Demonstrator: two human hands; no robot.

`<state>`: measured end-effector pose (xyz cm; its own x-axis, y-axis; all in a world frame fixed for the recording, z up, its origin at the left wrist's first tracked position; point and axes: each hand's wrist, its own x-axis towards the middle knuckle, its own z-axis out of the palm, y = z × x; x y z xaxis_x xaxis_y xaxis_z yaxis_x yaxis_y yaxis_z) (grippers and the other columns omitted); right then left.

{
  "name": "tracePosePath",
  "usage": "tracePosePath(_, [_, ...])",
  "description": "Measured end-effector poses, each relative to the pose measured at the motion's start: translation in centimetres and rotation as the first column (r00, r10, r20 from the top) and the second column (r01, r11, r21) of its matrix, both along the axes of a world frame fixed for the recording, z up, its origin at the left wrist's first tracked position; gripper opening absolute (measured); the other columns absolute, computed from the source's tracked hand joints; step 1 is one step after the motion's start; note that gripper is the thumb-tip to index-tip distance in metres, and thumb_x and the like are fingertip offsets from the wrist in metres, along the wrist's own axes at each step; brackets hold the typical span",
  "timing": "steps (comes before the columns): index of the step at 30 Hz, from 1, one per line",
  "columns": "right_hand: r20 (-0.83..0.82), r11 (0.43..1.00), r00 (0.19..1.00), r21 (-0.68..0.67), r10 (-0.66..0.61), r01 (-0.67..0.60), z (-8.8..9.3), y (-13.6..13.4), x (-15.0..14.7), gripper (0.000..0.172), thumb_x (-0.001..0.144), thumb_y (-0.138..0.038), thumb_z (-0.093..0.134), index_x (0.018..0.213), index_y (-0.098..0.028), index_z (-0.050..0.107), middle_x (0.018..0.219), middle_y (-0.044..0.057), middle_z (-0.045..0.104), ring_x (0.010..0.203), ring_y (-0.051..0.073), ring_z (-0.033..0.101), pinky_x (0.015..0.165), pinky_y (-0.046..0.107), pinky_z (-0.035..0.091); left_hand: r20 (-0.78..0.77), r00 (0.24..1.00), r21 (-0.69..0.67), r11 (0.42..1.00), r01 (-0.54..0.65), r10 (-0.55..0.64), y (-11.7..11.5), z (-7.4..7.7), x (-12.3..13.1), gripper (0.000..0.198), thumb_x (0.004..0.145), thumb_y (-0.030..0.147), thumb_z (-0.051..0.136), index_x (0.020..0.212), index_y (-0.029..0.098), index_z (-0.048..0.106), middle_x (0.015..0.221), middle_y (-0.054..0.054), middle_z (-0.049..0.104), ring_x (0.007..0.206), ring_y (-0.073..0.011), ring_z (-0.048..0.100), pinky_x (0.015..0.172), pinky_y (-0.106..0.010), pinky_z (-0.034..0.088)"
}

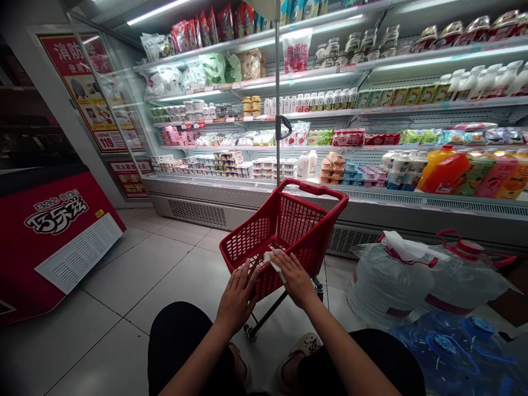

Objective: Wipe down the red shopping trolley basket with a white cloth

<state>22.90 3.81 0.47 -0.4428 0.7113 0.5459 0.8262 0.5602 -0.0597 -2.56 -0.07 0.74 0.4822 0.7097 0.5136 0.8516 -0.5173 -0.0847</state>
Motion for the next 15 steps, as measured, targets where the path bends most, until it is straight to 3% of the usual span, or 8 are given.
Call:
tracePosePath(4, [-0.046, 0.995, 0.994, -0.007, -0.103, 0.103, -0.1, 2.0, 3.4, 0.06, 0.111, -0.028, 0.032, 0.168, -0.033, 0.014, 0.17, 0.001, 0.034, 0.159, 0.018, 0.027, 0.129, 0.052, 0.026, 0.013, 1.0, 0.007, 1.0, 0.002, -0.002, -0.7, -0.1, 1.1, 0.091, 0.092, 0.018, 0.061, 0.169, 0.029, 0.014, 0.176, -0.011, 0.012, 0.156, -0.0336, 0.035, 0.124, -0.052, 0.035])
tracePosePath(9, [-0.174, 0.982, 0.967, -0.012, -0.185, 0.186, -0.9, 3.0, 2.9, 0.056, 0.112, -0.034, 0.027, 0.168, -0.031, 0.019, 0.17, 0.004, 0.035, 0.159, 0.019, 0.024, 0.127, 0.05, 0.031, 0.051, 0.999, 0.003, 1.0, 0.004, -0.005, -1.2, -0.3, 2.6, 0.093, 0.093, 0.028, 0.065, 0.17, 0.025, 0.011, 0.177, -0.012, 0.01, 0.159, -0.0364, 0.026, 0.125, -0.054, 0.032])
tracePosePath(14, [-0.236, 0.983, 0.954, -0.055, -0.184, 0.176, -0.5, 3.1, 2.6, 0.054, 0.113, -0.038, 0.025, 0.166, -0.032, 0.026, 0.169, 0.003, 0.038, 0.159, 0.02, 0.027, 0.128, 0.053, 0.028, -0.029, 0.972, -0.075, 0.97, 0.23, -0.233, 0.7, 0.9, 1.1, 0.096, 0.099, 0.048, 0.061, 0.17, 0.02, 0.003, 0.176, -0.01, 0.017, 0.161, -0.0269, 0.022, 0.129, -0.044, 0.026])
tracePosePath(15, [-0.227, 0.984, 0.957, -0.062, -0.179, 0.17, -0.4, 3.0, 2.4, 0.053, 0.113, -0.038, 0.025, 0.166, -0.032, 0.027, 0.168, 0.003, 0.039, 0.159, 0.02, 0.027, 0.128, 0.054, 0.027, -0.025, 0.974, -0.079, 0.972, 0.221, -0.223, 1.2, 1.1, 0.6, 0.095, 0.099, 0.05, 0.06, 0.17, 0.021, 0.002, 0.176, -0.009, 0.018, 0.161, -0.0278, 0.02, 0.13, -0.046, 0.024])
